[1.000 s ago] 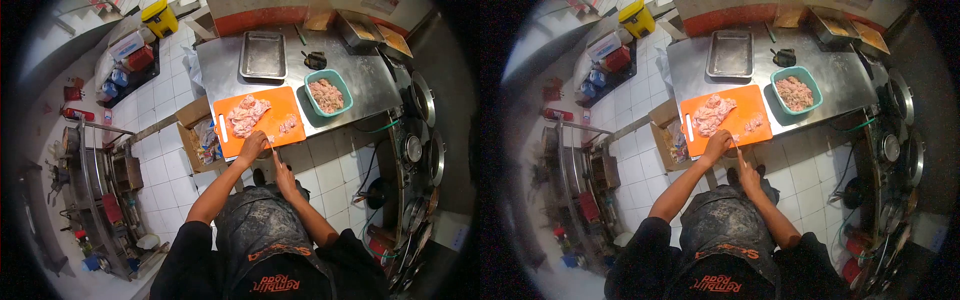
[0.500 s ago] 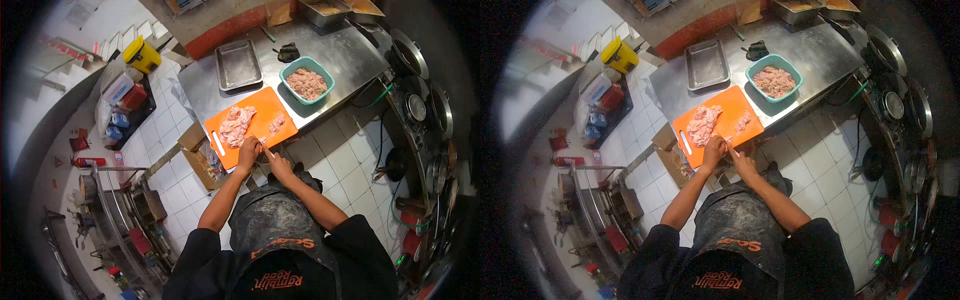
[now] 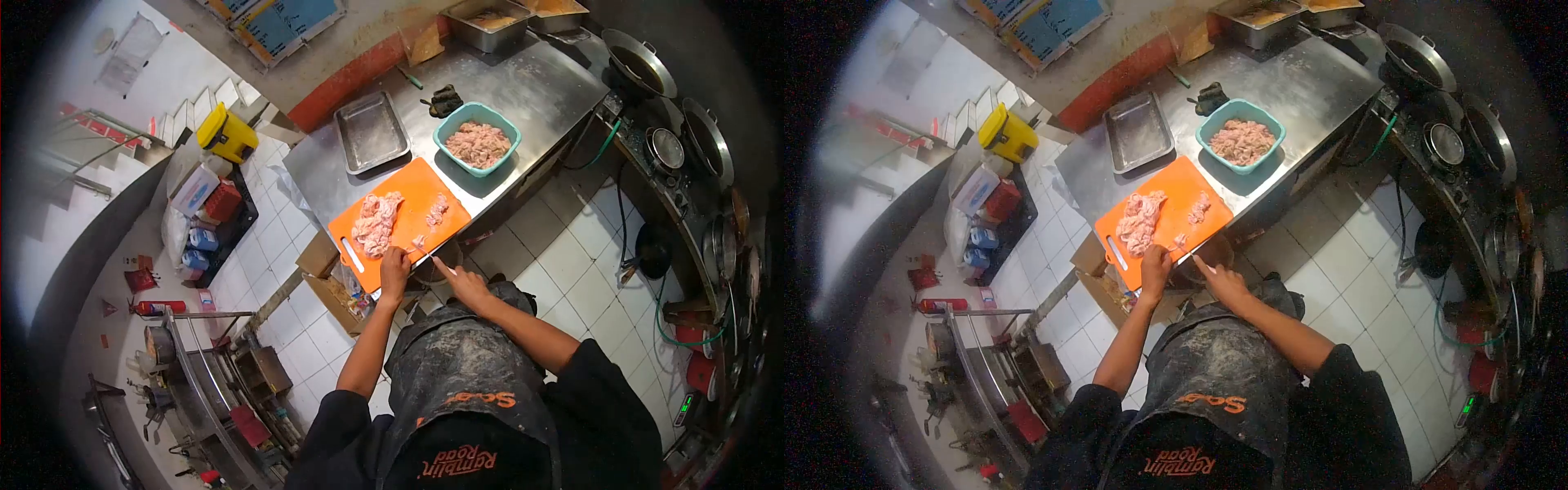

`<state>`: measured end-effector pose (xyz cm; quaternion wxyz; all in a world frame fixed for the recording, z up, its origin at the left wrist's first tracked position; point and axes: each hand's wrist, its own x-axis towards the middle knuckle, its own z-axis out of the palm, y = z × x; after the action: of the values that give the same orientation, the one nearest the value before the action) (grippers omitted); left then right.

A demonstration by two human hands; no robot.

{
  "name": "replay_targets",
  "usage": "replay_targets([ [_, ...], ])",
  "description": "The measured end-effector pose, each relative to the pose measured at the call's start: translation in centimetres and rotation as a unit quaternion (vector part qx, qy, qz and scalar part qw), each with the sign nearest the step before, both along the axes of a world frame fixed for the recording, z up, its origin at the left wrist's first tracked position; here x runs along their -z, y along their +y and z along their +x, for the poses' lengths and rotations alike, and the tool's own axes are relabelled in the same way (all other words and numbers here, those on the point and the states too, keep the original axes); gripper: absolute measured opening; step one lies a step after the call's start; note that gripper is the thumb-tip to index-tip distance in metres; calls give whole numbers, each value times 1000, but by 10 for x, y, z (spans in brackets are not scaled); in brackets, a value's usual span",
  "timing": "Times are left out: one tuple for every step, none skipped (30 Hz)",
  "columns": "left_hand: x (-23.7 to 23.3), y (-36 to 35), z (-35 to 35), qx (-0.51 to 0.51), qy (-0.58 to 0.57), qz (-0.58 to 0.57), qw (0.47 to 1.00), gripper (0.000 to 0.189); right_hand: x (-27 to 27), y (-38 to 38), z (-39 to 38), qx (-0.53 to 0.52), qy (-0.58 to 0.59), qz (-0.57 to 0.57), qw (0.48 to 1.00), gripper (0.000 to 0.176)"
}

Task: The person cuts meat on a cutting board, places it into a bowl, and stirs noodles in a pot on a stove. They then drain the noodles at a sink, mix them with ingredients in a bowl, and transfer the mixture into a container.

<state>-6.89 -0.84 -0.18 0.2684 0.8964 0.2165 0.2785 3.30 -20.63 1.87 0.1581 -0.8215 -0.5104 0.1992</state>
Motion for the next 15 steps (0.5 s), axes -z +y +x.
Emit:
replay_targets([
  [-1,-2,-3,-7,14,-6,1000,6,0,-4,5,2,-2,1,1000,83],
  [-2,-3,-4,-14,28,-12,999,6,0,-6,11,-12,-3,1,1000,82],
  [-2,-3,-3,-16,28,-3,999,7,-3,-7,16,-28,-4,1,1000,82],
  [-2,-4,-6,-17,28,-2,999,7,-7,-6,20,-29,-4,2,1000,82],
  [-2,-2,-4,-21,21,-10,1000,7,-10,0,31,-4,4,2,1000,82],
  [-1,0,-1,-24,14,-18,999,7,-12,5,43,21,12,3,1000,81],
  [0,0,2,-25,13,-16,999,7,-10,9,52,17,-3,9,1000,78],
  [2,1,9,1,-3,-13,1000,9,-9,14,59,18,-2,10,1000,78],
  [3,3,18,27,-20,-9,999,12,-10,19,67,32,25,36,998,77],
  [-12,1,30,29,-20,-8,999,12,-16,24,73,46,54,61,996,76],
  [-26,-2,44,60,-1,-64,996,16,-21,25,79,76,96,95,988,69],
  [-37,-3,58,91,18,-120,988,20,-29,24,82,77,96,94,988,69],
  [-32,0,72,93,19,-122,988,20,-35,23,86,100,136,104,980,65],
  [-29,4,86,103,20,-69,992,31,-41,21,89,123,175,114,970,61],
  [-28,7,98,113,19,-16,993,42,-44,18,93,126,173,113,970,61],
])
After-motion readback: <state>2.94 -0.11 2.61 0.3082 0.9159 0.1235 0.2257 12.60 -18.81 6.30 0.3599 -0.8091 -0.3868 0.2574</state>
